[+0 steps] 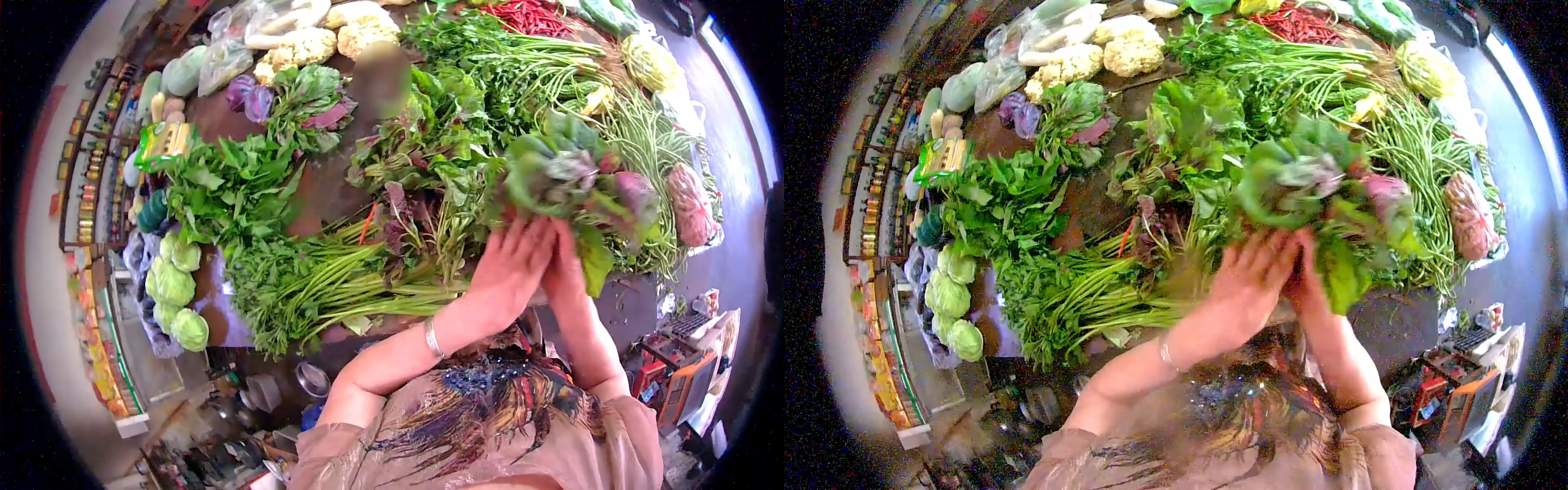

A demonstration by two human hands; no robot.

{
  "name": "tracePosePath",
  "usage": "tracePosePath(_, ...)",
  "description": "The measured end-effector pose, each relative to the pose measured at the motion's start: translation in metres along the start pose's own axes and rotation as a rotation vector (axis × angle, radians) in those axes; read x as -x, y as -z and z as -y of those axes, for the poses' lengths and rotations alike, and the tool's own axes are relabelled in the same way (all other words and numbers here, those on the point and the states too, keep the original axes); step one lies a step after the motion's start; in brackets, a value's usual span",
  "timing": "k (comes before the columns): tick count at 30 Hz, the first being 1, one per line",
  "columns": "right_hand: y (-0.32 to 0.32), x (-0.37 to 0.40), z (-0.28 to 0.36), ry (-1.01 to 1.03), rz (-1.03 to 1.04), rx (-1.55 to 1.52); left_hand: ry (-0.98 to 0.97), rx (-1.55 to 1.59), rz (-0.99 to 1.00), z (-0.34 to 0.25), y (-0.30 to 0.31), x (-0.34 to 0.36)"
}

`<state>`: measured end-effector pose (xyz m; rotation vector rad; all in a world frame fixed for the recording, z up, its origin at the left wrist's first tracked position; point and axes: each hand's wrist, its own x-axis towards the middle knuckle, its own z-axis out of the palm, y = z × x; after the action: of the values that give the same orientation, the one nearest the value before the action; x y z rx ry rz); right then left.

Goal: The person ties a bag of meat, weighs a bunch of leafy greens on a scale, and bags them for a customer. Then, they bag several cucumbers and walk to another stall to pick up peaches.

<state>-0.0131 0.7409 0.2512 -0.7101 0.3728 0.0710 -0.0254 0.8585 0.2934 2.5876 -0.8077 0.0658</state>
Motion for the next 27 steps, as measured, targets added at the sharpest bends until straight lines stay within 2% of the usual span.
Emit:
tracePosePath(1,-0.007,-0.003,0.015,0.035,-0.071,0.089,-0.150,-0.011,-0.115,0.000,0.007,0.003)
tracePosePath(3,0.023,-0.023,0.035,-0.079,0.054,0.005,-0.090,0.109,-0.168,0.021,0.028,0.021)
tracePosePath(4,0.031,-0.025,0.042,-0.109,-0.072,-0.163,-0.029,0.233,-0.213,0.035,0.041,0.032)
tracePosePath(5,0.042,-0.026,0.043,-0.115,-0.071,-0.158,0.184,0.168,-0.364,0.050,0.056,0.041)
tracePosePath(6,0.055,-0.025,0.041,-0.100,-0.080,-0.008,0.388,0.301,-0.423,0.072,0.066,0.047)
tracePosePath(7,0.063,-0.022,0.036,-0.087,-0.087,0.141,0.540,0.145,-0.427,0.098,0.073,0.055)
tracePosePath(9,0.058,-0.015,0.021,-0.128,-0.077,0.250,0.762,-0.240,-0.217,0.154,0.056,0.080)
tracePosePath(11,0.048,-0.013,0.004,-0.329,0.153,0.169,0.891,-0.173,0.076,0.173,0.044,0.078)
tracePosePath(13,0.084,-0.026,-0.029,-0.534,0.174,0.045,0.859,-0.114,0.229,0.176,0.019,0.069)
tracePosePath(14,0.079,-0.035,-0.043,-0.545,0.219,0.031,0.779,-0.087,0.123,0.163,0.009,0.061)
tracePosePath(15,0.050,-0.033,-0.037,-0.608,0.138,0.147,0.729,-0.164,0.077,0.150,-0.003,0.050)
tracePosePath(16,0.029,-0.027,-0.031,-0.589,0.083,0.183,0.629,-0.102,-0.131,0.138,-0.022,0.045)
tracePosePath(17,0.017,-0.025,-0.029,-0.566,0.029,0.219,0.679,-0.098,-0.027,0.120,-0.020,0.033)
tracePosePath(18,0.035,-0.037,-0.046,-0.567,0.037,0.225,0.695,-0.182,0.042,0.103,-0.028,0.025)
tracePosePath(20,0.089,-0.067,-0.092,-0.577,0.091,0.026,0.620,-0.173,0.022,0.078,-0.046,0.024)
tracePosePath(21,0.081,-0.064,-0.090,-0.585,0.097,0.032,0.609,-0.186,0.007,0.071,-0.051,0.024)
tracePosePath(23,0.062,-0.054,-0.080,-0.586,-0.027,0.005,0.620,-0.102,0.041,0.081,-0.060,0.033)
tracePosePath(24,0.124,-0.073,-0.107,-0.627,0.027,-0.003,0.620,-0.016,0.078,0.085,-0.065,0.037)
tracePosePath(25,0.119,-0.069,-0.105,-0.627,0.028,0.000,0.622,-0.015,0.076,0.085,-0.063,0.036)
tracePosePath(27,0.079,-0.051,-0.088,-0.432,0.046,0.134,0.694,0.143,0.074,0.086,-0.053,0.032)
